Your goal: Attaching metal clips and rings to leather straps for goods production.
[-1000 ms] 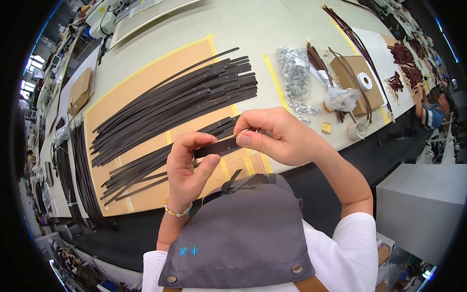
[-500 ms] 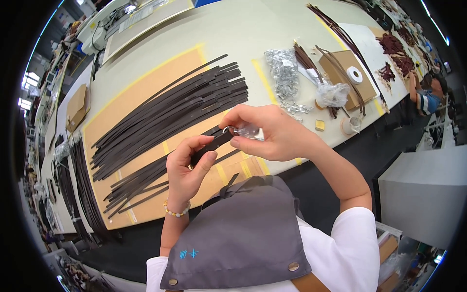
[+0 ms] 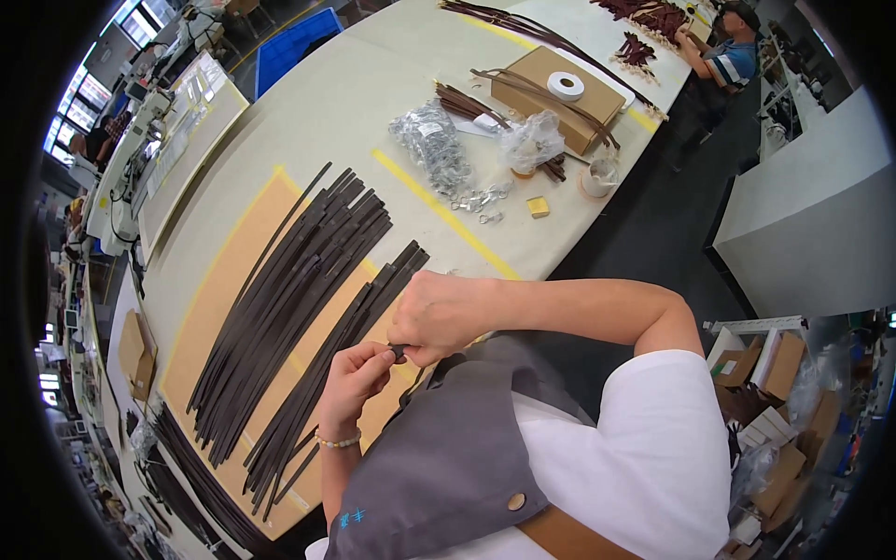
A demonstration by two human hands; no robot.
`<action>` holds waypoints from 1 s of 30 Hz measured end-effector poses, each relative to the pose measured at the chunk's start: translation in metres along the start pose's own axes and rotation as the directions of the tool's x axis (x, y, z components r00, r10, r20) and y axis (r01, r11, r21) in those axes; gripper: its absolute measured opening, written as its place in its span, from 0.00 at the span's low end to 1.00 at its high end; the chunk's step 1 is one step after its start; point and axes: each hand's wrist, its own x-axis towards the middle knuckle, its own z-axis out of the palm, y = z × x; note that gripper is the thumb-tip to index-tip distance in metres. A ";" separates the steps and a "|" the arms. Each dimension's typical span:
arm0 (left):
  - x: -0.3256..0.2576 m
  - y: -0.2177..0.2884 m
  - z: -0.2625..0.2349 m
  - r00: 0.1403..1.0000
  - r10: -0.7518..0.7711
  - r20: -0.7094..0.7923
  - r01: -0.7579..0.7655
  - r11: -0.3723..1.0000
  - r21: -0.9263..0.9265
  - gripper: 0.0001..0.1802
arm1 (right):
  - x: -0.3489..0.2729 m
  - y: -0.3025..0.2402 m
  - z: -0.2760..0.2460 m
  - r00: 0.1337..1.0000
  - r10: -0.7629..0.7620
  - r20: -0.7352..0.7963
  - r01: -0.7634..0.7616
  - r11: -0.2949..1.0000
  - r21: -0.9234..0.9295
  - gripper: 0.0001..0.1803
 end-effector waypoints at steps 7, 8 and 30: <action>-0.003 0.007 0.005 1.000 0.020 0.004 -0.019 0.990 -0.139 0.11 | -0.008 -0.008 -0.007 0.985 0.011 -0.171 -0.002 0.999 0.054 0.08; -0.003 0.012 0.008 0.997 0.071 -0.014 -0.072 0.989 -0.131 0.12 | -0.008 -0.007 -0.009 0.982 0.017 -0.191 -0.009 0.999 0.043 0.06; -0.036 0.039 0.017 0.927 0.368 -0.064 -0.372 0.926 -0.063 0.16 | 0.010 -0.044 -0.014 0.716 0.645 -0.266 -0.223 0.572 0.789 0.10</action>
